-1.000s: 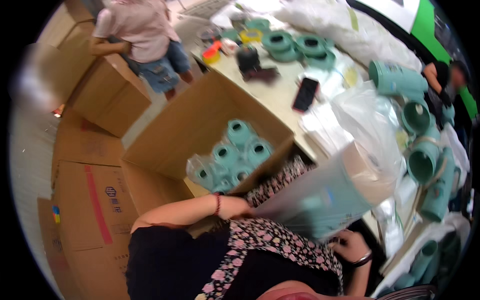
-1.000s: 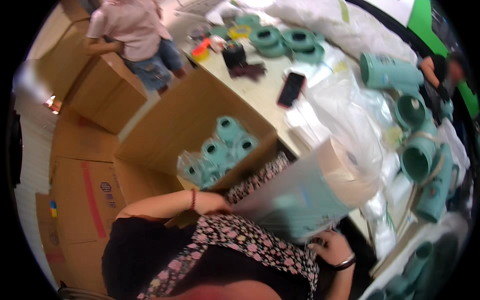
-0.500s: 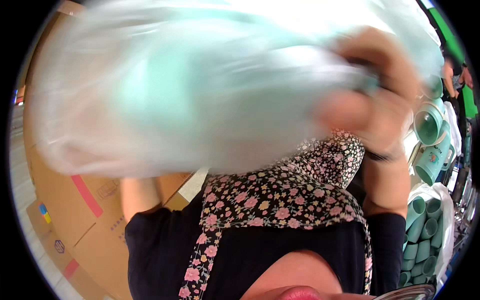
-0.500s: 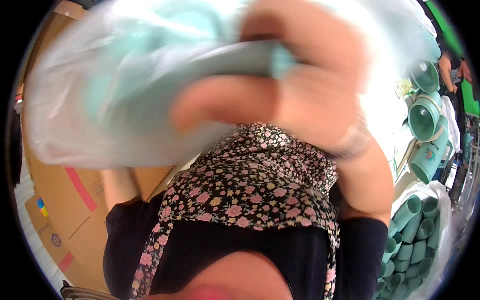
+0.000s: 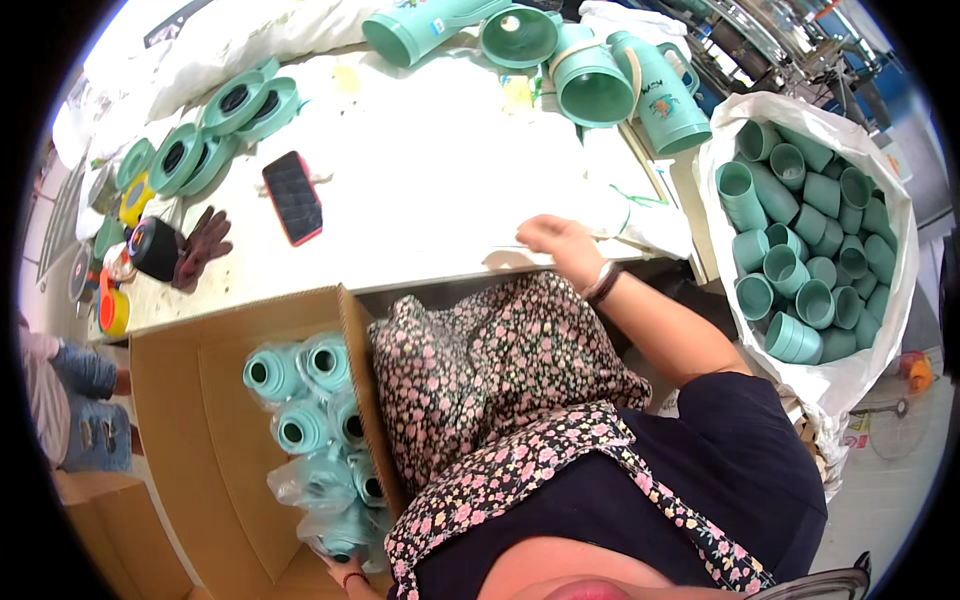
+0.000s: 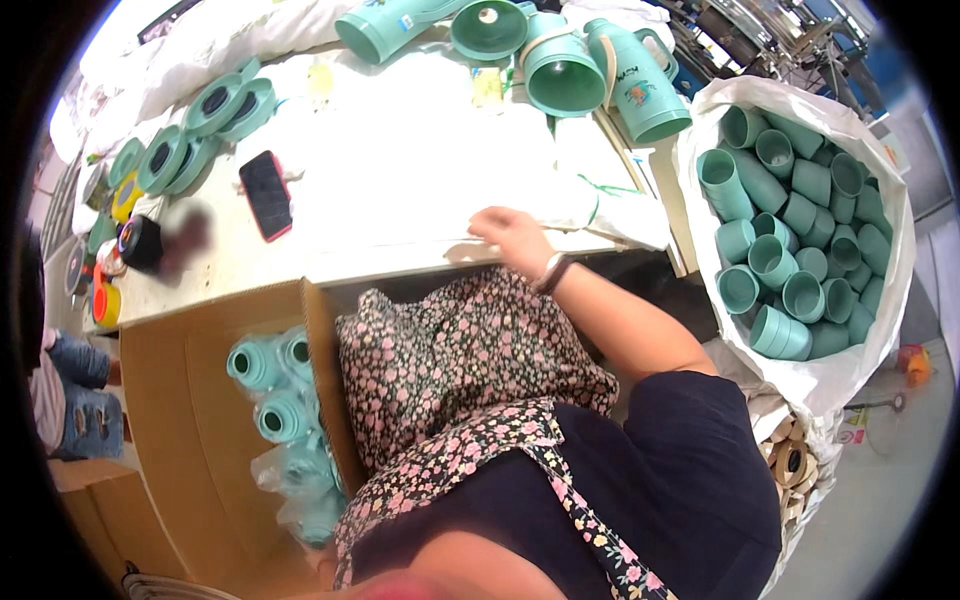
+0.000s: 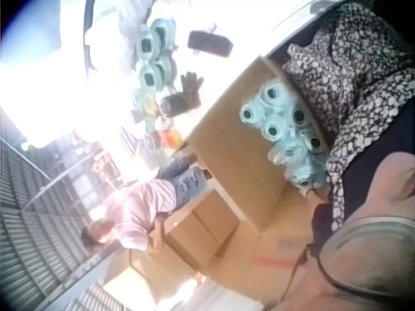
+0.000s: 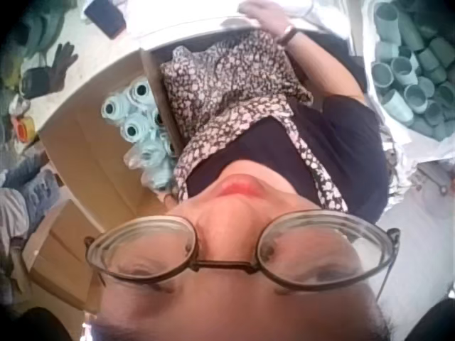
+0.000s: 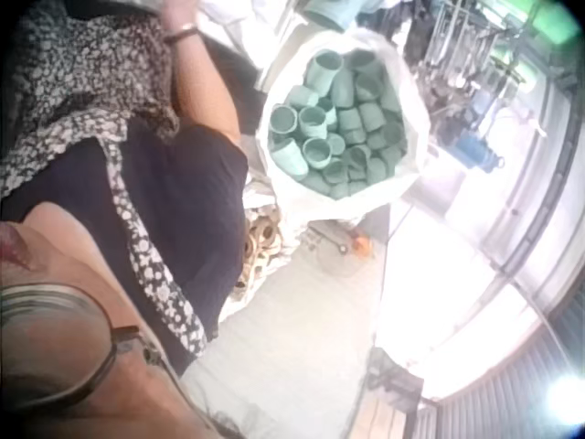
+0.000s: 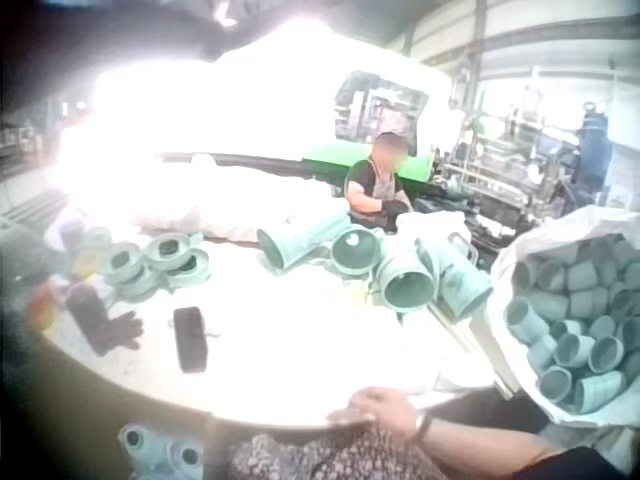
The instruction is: The person places lids on flasks, wraps each flask in a plastic bag, and then places the flasks and matching cups into a large cardboard box.
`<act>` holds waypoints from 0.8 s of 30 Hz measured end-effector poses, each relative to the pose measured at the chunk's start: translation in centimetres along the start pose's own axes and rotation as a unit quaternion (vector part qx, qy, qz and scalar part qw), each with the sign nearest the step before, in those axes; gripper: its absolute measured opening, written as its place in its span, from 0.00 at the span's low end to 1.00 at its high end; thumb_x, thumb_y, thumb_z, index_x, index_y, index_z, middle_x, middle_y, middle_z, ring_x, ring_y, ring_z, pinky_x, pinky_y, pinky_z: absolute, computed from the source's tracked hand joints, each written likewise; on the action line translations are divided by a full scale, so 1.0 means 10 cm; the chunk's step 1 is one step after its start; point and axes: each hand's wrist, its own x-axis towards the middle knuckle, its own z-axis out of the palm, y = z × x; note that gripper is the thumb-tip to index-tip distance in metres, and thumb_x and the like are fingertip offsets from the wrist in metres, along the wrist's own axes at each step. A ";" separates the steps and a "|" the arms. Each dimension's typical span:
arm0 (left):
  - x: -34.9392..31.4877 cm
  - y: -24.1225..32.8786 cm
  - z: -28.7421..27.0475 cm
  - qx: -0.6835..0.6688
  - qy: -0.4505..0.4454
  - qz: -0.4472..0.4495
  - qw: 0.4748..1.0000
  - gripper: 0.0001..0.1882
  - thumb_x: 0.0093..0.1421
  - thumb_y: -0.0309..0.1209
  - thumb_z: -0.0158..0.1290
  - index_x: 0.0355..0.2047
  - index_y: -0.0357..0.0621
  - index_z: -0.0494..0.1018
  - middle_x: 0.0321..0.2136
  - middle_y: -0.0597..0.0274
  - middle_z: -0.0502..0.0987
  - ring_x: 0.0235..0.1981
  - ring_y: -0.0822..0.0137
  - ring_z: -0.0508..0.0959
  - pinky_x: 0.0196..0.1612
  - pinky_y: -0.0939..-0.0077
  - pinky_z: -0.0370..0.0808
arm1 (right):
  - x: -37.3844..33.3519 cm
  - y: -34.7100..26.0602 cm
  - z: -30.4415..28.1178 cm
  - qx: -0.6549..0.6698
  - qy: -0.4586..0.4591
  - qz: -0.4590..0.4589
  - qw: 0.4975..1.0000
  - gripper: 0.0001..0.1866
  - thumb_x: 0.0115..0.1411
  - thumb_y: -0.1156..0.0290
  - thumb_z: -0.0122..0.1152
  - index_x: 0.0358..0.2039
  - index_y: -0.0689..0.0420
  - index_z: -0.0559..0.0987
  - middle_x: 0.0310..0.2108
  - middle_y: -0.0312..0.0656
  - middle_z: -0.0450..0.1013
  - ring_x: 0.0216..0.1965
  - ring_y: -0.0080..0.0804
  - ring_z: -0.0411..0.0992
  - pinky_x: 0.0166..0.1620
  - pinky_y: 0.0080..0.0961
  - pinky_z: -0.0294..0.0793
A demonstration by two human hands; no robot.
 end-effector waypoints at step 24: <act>-3.69 5.73 -2.15 -0.223 -0.186 0.896 0.336 0.22 0.64 0.36 0.36 0.47 0.27 0.66 0.51 0.39 0.66 0.51 0.55 0.68 0.61 0.63 0.53 | -1.77 -0.62 -1.59 -0.387 -0.007 -0.403 0.829 0.12 0.44 0.73 0.60 0.33 0.57 0.78 0.29 0.44 0.74 0.37 0.34 0.72 0.46 0.29 0.68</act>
